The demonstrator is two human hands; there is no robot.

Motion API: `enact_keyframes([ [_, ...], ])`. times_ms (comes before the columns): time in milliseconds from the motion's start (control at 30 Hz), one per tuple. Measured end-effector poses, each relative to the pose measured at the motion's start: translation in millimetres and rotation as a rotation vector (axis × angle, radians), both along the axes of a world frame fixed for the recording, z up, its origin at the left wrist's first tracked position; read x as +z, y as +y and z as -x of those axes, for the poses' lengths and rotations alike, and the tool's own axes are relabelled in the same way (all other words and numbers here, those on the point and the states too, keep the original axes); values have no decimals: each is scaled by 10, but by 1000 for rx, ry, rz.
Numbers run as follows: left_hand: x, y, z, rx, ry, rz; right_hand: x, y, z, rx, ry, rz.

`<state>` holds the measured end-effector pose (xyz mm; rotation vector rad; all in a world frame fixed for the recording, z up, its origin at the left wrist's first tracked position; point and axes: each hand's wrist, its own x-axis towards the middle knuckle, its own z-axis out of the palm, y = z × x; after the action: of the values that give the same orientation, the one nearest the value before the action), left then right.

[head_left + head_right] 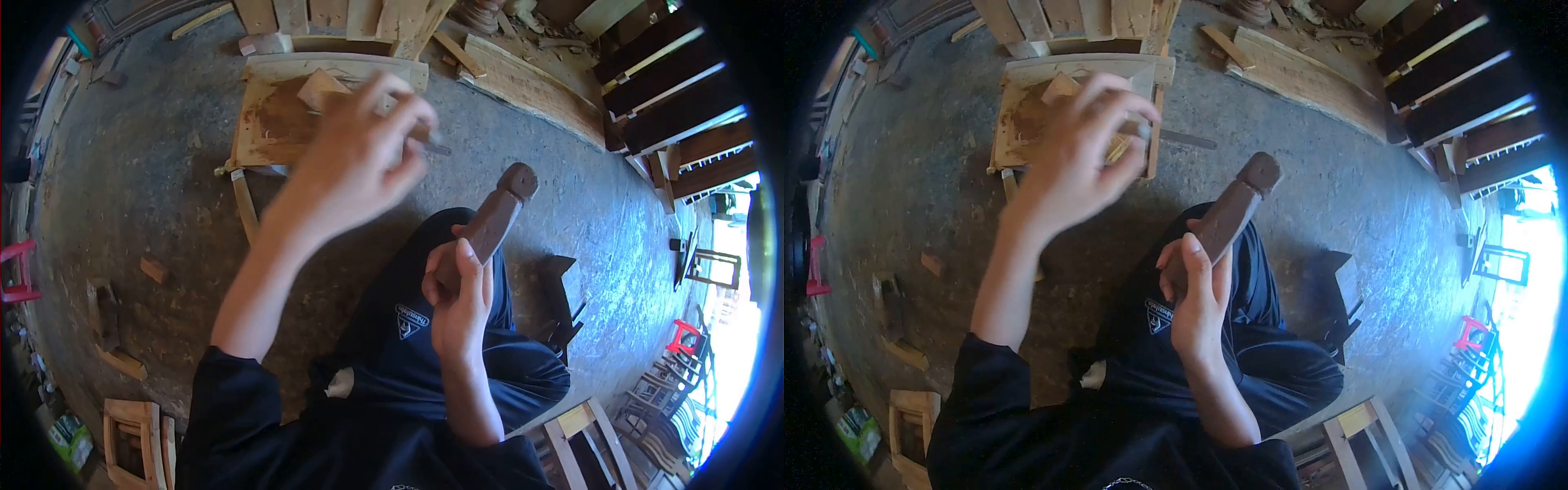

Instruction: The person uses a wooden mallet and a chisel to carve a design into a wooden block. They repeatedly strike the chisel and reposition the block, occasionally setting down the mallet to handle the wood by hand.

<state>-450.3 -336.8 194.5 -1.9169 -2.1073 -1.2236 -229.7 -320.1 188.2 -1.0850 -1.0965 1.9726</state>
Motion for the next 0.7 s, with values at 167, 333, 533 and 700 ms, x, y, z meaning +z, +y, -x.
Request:
enact_keyframes([
  [167,-139,363,-371,40,-13,-94,-17,31,-38,-22,-7,-32],
  [333,-228,578,-376,184,45,-152,-12,91,-105,-46,-57,-60],
  [533,-268,634,-365,305,64,-173,-55,124,-131,-51,-38,-49],
  [700,-277,664,-379,313,57,-191,-27,84,-113,-52,-67,-59],
])
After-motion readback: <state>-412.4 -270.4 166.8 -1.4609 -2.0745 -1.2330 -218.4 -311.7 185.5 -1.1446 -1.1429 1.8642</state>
